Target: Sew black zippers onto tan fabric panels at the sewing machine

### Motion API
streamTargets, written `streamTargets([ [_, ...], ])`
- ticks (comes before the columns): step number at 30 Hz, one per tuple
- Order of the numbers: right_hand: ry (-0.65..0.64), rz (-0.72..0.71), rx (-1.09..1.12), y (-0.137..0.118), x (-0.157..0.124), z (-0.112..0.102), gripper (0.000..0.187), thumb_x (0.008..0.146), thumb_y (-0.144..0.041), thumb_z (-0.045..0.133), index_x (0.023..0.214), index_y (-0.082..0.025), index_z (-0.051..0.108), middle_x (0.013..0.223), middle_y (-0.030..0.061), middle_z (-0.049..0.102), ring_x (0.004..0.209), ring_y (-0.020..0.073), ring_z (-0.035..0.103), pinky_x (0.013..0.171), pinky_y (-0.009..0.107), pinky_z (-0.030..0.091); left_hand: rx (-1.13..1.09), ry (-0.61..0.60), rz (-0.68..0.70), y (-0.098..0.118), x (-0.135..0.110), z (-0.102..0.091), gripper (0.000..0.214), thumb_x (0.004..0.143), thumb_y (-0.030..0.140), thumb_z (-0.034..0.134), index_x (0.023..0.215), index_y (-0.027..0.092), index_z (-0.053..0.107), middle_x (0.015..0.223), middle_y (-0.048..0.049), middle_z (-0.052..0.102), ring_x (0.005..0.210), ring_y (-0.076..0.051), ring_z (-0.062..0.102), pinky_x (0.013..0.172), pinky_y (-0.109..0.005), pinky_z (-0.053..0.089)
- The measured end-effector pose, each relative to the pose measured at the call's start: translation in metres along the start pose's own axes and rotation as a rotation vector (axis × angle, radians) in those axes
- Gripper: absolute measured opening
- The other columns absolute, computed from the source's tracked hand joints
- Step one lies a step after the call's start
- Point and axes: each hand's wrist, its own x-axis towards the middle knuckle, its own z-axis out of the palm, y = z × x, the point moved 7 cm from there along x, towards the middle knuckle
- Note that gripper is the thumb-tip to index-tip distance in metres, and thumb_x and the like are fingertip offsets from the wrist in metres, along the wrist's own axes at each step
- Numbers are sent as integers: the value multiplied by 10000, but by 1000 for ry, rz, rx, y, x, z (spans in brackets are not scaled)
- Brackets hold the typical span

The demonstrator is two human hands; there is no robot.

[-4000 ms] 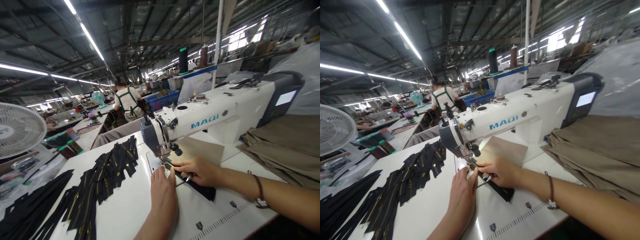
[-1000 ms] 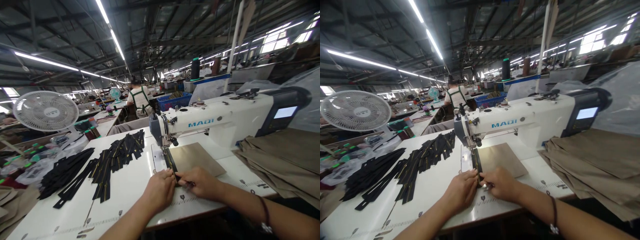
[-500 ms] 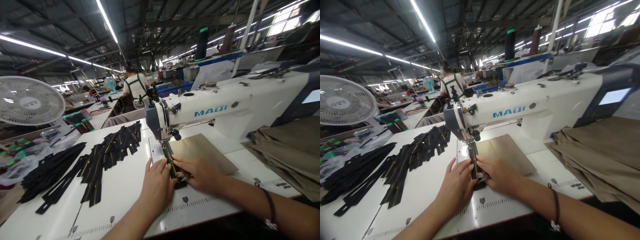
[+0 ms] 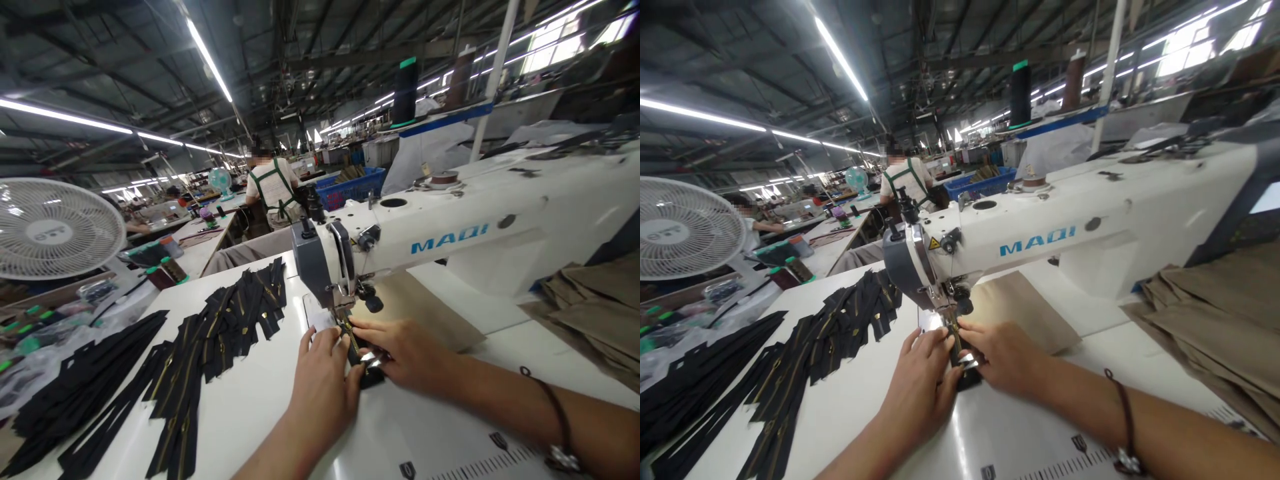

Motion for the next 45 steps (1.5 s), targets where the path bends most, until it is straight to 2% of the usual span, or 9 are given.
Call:
streamTargets([
  [4, 18, 42, -21, 4, 5, -6, 255, 810, -221, 521, 1020, -149, 646, 1101, 135, 623, 923, 266, 624, 791, 365, 523, -18, -1, -18, -4, 2, 1, 289, 812, 190, 542, 1100, 187, 564, 1086, -88, 589, 1064, -254, 522, 1057, -506, 283],
  [9, -49, 26, -30, 10, 13, -16, 296, 953, -257, 354, 968, -152, 631, 899, 114, 616, 739, 211, 590, 635, 306, 462, -18, 0, -25, -3, 1, 2, 268, 798, 191, 553, 1064, 178, 579, 1061, -91, 585, 1038, -261, 518, 1045, -510, 295],
  [12, -70, 5, -54, 18, 18, -13, 276, 950, -250, 401, 943, -164, 663, 838, 82, 624, 714, 195, 585, 616, 284, 420, -13, -6, -30, -2, 0, 2, 284, 802, 159, 534, 1083, 168, 577, 1043, -89, 590, 1020, -253, 525, 1031, -501, 316],
  [19, 27, 11, -203, 25, 22, -6, 155, 892, -249, 562, 857, -227, 711, 804, 16, 650, 711, 155, 582, 609, 243, 371, -10, -3, -8, -2, 3, -2, 334, 800, 150, 539, 1118, 233, 600, 1074, -75, 600, 1018, -253, 545, 1026, -534, 312],
  [29, 76, 160, -256, 49, 44, -1, 188, 872, -256, 558, 766, -164, 683, 795, 70, 641, 706, 187, 586, 628, 269, 421, 61, 7, 41, 2, 6, -1, 288, 814, 160, 553, 1094, 191, 613, 1072, -101, 603, 998, -265, 568, 999, -540, 348],
  [31, 82, 164, -238, 42, 38, -6, 156, 846, -288, 605, 830, -150, 676, 852, 86, 636, 747, 200, 593, 654, 283, 456, 62, 28, 38, 2, 5, -1, 290, 810, 156, 564, 1096, 179, 604, 1076, -105, 610, 1002, -267, 573, 993, -538, 363],
  [34, 60, 127, -180, 21, 12, -11, 289, 771, -335, 698, 979, -137, 661, 952, 101, 625, 780, 201, 609, 679, 289, 503, 32, 84, 41, 2, -2, -2, 269, 800, 144, 587, 1068, 146, 597, 1079, -116, 627, 1021, -267, 581, 997, -526, 378],
  [39, 13, -90, -106, -16, -31, -5, 329, 787, -74, 513, 1078, -137, 651, 1209, 125, 586, 955, 236, 635, 798, 336, 536, -21, 146, 104, 10, -19, -3, 181, 784, 104, 634, 947, 183, 634, 1034, -73, 670, 996, -242, 616, 1010, -528, 369],
  [45, 17, -88, -209, -23, -31, -4, 298, 768, -79, 550, 1041, -115, 663, 1177, 127, 608, 863, 249, 668, 709, 353, 573, -19, 173, 107, 12, -20, -4, 151, 812, 97, 624, 907, 210, 657, 1000, -53, 687, 939, -235, 641, 990, -555, 368],
])
